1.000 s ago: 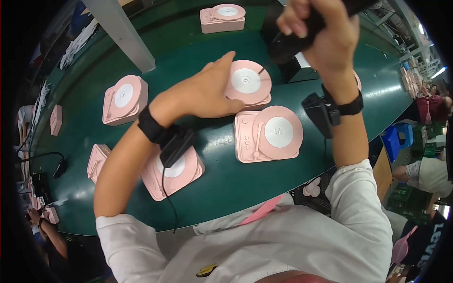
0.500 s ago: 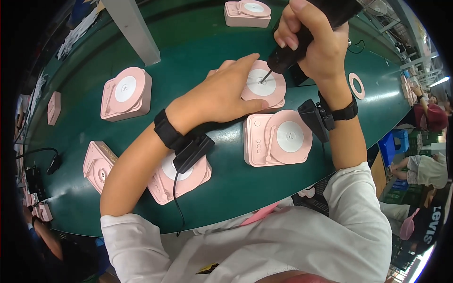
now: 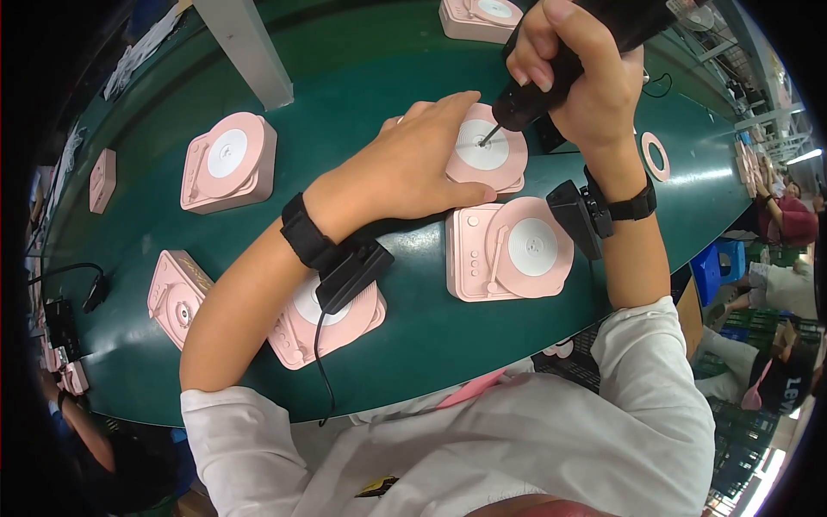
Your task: The person assembles pink record players by placing a white turntable onto each base and using a power screwdriver to fasten a screw into the center. They repeat this process for several units, setting the completed record players aside on the green workbench.
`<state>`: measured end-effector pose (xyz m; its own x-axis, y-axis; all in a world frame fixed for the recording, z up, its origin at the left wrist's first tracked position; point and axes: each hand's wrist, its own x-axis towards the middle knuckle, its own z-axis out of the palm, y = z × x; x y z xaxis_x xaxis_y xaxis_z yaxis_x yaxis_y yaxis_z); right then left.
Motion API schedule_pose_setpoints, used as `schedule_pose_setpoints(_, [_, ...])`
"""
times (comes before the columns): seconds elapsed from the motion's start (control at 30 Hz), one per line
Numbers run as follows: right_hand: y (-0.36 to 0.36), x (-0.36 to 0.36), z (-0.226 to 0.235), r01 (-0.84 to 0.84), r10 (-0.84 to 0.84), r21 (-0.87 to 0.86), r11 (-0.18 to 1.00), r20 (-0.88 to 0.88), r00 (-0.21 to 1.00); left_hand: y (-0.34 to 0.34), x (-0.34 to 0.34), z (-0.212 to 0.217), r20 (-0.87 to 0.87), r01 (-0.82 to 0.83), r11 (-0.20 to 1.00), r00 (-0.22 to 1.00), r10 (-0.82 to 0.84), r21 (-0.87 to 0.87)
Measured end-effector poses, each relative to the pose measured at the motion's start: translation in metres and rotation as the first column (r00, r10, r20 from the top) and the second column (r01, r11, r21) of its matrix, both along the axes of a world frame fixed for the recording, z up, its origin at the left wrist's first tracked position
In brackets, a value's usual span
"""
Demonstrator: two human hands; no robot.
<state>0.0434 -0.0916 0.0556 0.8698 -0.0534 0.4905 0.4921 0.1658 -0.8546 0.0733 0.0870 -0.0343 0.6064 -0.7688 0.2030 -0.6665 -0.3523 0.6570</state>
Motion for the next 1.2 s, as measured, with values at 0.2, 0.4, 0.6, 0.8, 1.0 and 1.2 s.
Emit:
schedule_pose_setpoints(0.2, [-0.003, 0.002, 0.005, 0.012, -0.012, -0.045, 0.999, 0.013, 1.000, -0.008, 0.000, 0.011, 0.002, 0.005, 0.998, 1.000, -0.005, 0.056])
schedule_pose_setpoints(0.4, [-0.004, -0.012, 0.017, 0.128, -0.133, -0.132, 0.983, -0.028, 0.991, -0.015, 0.004, 0.027, 0.036, 0.026, 0.989, 0.999, -0.031, 0.148])
schedule_pose_setpoints(0.6, [-0.071, -0.036, 0.055, 0.340, -0.307, -0.069, 0.938, 0.290, 0.906, -0.003, 0.048, 0.022, 0.414, -0.270, 0.959, 0.886, 0.211, 0.089])
schedule_pose_setpoints(0.8, [-0.132, -0.021, 0.047, 0.559, -0.528, -0.035, 0.828, 0.285, 0.800, -0.035, -0.019, 0.045, 0.271, -0.065, 0.998, 0.961, 0.061, 0.005])
schedule_pose_setpoints(1.0, [-0.142, -0.017, 0.037, 0.452, -0.446, -0.022, 0.891, 0.130, 0.885, -0.031, -0.104, 0.046, 0.166, 0.121, 0.980, 0.975, -0.148, 0.159])
schedule_pose_setpoints(1.2, [-0.131, -0.029, 0.041, 0.370, -0.372, -0.122, 0.921, 0.007, 0.928, -0.025, -0.090, 0.035, 0.124, 0.124, 0.982, 0.982, -0.142, 0.145])
